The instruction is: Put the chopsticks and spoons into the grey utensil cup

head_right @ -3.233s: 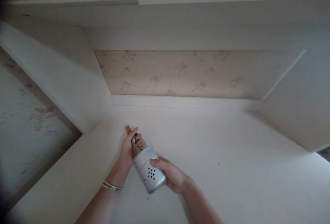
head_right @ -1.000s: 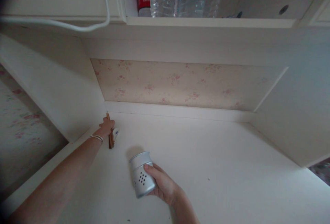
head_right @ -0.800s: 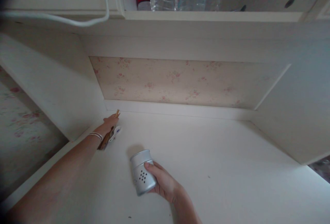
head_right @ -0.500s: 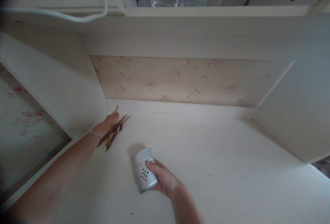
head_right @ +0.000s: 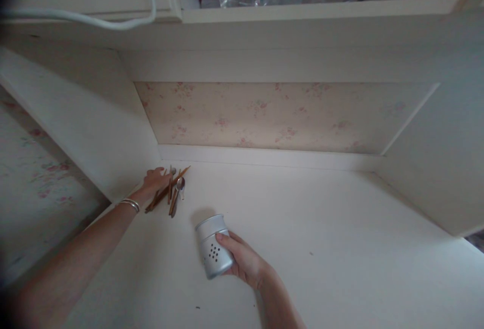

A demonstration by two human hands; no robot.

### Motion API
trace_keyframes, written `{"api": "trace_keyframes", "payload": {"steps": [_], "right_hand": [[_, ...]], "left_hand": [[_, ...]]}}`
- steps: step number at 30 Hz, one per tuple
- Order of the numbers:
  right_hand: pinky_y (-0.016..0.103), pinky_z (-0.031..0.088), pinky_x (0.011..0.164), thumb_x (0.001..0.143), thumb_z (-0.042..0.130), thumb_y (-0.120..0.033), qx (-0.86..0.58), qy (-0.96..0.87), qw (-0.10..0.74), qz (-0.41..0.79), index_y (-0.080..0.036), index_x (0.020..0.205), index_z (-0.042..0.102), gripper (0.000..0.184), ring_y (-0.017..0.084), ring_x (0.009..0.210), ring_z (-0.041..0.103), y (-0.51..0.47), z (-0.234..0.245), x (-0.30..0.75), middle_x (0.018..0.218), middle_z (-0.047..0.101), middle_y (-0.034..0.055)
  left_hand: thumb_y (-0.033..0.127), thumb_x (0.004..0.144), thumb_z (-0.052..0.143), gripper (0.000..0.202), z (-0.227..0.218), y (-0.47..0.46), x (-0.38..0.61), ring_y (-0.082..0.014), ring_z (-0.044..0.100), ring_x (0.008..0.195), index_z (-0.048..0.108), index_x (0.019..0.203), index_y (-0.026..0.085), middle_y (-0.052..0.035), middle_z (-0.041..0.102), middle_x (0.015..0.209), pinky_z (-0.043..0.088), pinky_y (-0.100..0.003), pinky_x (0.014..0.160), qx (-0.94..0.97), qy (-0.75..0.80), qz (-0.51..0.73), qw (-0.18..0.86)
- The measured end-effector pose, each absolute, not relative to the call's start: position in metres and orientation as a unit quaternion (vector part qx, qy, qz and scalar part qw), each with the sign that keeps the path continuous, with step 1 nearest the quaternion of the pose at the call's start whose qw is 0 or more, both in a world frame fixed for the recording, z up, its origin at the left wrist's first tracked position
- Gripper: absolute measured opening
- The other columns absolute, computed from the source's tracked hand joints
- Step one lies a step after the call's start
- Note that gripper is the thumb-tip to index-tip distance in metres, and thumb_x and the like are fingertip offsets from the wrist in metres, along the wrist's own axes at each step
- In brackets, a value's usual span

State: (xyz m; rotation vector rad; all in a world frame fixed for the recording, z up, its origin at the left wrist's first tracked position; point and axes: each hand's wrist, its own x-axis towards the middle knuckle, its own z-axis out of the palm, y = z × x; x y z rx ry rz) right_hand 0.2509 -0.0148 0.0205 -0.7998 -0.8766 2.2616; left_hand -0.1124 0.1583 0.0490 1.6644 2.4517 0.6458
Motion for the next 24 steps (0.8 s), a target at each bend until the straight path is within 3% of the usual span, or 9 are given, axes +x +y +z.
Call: {"api": "trace_keyframes", "payload": {"steps": [3,9,16,20,24], "right_hand": [[0.032,0.056,0.073,0.084,0.067,-0.05,-0.307,-0.327,0.288,0.846,-0.015,0.121,0.056,0.053,0.017,0.08,0.067,-0.015,0.021,0.251,0.1,0.07,0.0099],[0.033,0.055,0.074,0.085,0.065,-0.051,-0.308,-0.336,0.29,0.842,-0.016,0.122,0.056,0.052,0.018,0.08,0.068,-0.016,0.02,0.251,0.1,0.07,0.0099],[0.032,0.054,0.073,0.086,0.065,-0.051,-0.306,-0.325,0.294,0.845,-0.016,0.121,0.056,0.05,0.017,0.077,0.067,-0.017,0.023,0.251,0.098,0.071,0.0088],[0.032,0.052,0.075,0.084,0.069,-0.047,-0.292,-0.334,0.306,0.842,-0.016,0.12,0.057,0.049,0.017,0.078,0.067,-0.018,0.025,0.25,0.099,0.07,0.0087],[0.033,0.048,0.082,0.076,0.077,-0.04,-0.264,-0.367,0.371,0.811,-0.017,0.117,0.058,0.051,0.021,0.092,0.066,-0.018,0.028,0.248,0.105,0.069,0.0088]], "left_hand": [[0.053,0.077,0.056,0.054,0.043,0.145,-0.11,-0.0347,0.053,0.118,0.064,0.116,0.016,-0.0167,0.057,0.126,0.038,-0.043,0.103,0.584,0.79,0.181,0.051],[0.047,0.085,0.048,0.048,0.036,0.115,-0.108,-0.0324,0.054,0.116,0.067,0.113,0.013,-0.0179,0.059,0.12,0.039,-0.04,0.105,0.618,0.77,0.156,0.03],[0.032,0.087,0.044,0.038,0.038,0.076,-0.119,-0.0315,0.053,0.118,0.066,0.113,0.014,-0.0157,0.059,0.122,0.036,-0.041,0.108,0.633,0.758,0.144,-0.067],[0.031,0.088,0.045,0.032,0.039,0.059,-0.116,-0.0268,0.059,0.109,0.069,0.104,0.016,-0.0126,0.065,0.111,0.04,-0.035,0.104,0.648,0.744,0.154,-0.057],[0.034,0.088,0.045,0.028,0.036,0.04,-0.087,-0.024,0.062,0.098,0.068,0.096,0.019,-0.0089,0.067,0.102,0.046,-0.034,0.094,0.665,0.708,0.236,0.013]]}}
